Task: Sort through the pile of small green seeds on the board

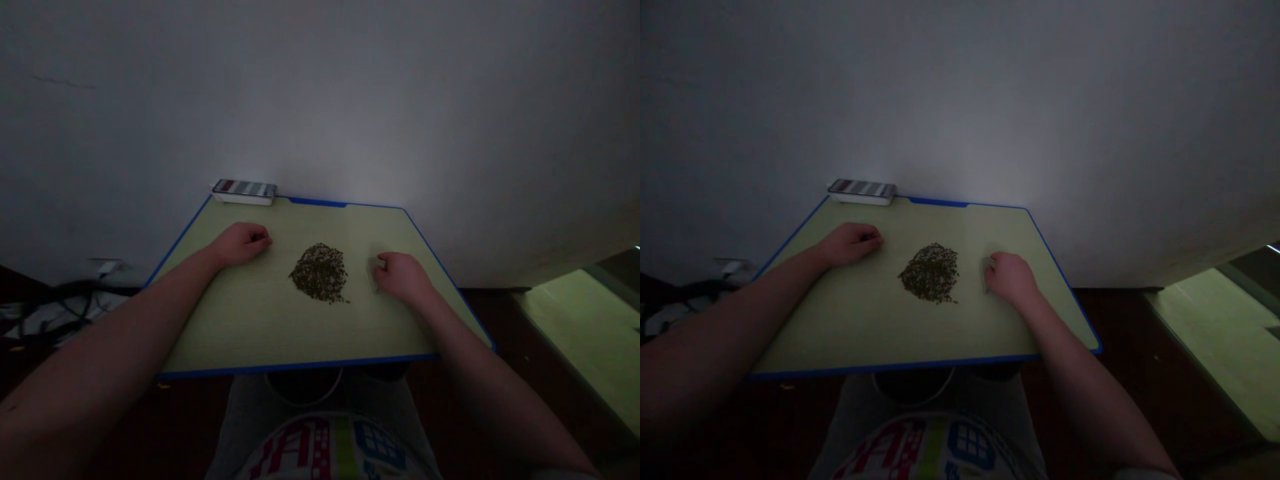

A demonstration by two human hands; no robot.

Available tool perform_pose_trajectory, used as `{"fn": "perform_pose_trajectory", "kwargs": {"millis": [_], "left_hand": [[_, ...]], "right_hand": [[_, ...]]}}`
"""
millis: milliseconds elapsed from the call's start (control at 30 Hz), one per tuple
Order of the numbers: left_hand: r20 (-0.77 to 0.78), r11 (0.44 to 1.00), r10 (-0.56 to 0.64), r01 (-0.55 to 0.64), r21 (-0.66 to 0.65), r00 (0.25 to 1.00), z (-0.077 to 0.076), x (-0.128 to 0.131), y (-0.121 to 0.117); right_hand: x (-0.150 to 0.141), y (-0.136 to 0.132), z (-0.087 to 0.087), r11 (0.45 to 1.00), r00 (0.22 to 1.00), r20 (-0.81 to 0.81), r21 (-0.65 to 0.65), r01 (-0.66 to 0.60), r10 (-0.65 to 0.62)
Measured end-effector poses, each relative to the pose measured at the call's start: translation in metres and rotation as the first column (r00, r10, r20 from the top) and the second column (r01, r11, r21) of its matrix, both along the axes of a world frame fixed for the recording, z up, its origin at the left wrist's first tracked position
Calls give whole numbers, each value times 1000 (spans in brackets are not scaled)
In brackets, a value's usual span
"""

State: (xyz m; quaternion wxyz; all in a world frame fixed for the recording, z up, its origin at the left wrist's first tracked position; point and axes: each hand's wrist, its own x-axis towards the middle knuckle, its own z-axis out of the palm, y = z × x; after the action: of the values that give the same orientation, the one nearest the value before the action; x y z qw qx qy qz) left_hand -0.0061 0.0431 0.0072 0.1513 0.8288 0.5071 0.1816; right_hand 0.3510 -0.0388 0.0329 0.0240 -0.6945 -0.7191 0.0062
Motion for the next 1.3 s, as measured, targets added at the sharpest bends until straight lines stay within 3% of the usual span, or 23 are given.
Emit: {"fn": "perform_pose_trajectory", "kwargs": {"millis": [167, 367, 567, 767, 1300], "left_hand": [[-1, 1000, -10, 10, 8, 1000, -1, 0, 0], [1, 1000, -3, 3, 7, 1000, 2, 1, -1], [-2, 1000, 3, -3, -4, 1000, 1, 0, 0], [-11, 1000, 10, -10, -7, 1000, 3, 1, -2], [-7, 1000, 9, -9, 3, 1000, 1, 0, -1]], "right_hand": [[23, -7, 3, 996, 995, 50, 1, 85, -85], [49, -17, 6, 993, 992, -38, 11, 117, -116], [38, -25, 9, 996, 949, -309, -31, -83, 69], [8, -31, 2, 915, 841, -464, -141, -379, 277], [-16, -26, 3, 861, 810, -458, -166, -482, 365]]}}
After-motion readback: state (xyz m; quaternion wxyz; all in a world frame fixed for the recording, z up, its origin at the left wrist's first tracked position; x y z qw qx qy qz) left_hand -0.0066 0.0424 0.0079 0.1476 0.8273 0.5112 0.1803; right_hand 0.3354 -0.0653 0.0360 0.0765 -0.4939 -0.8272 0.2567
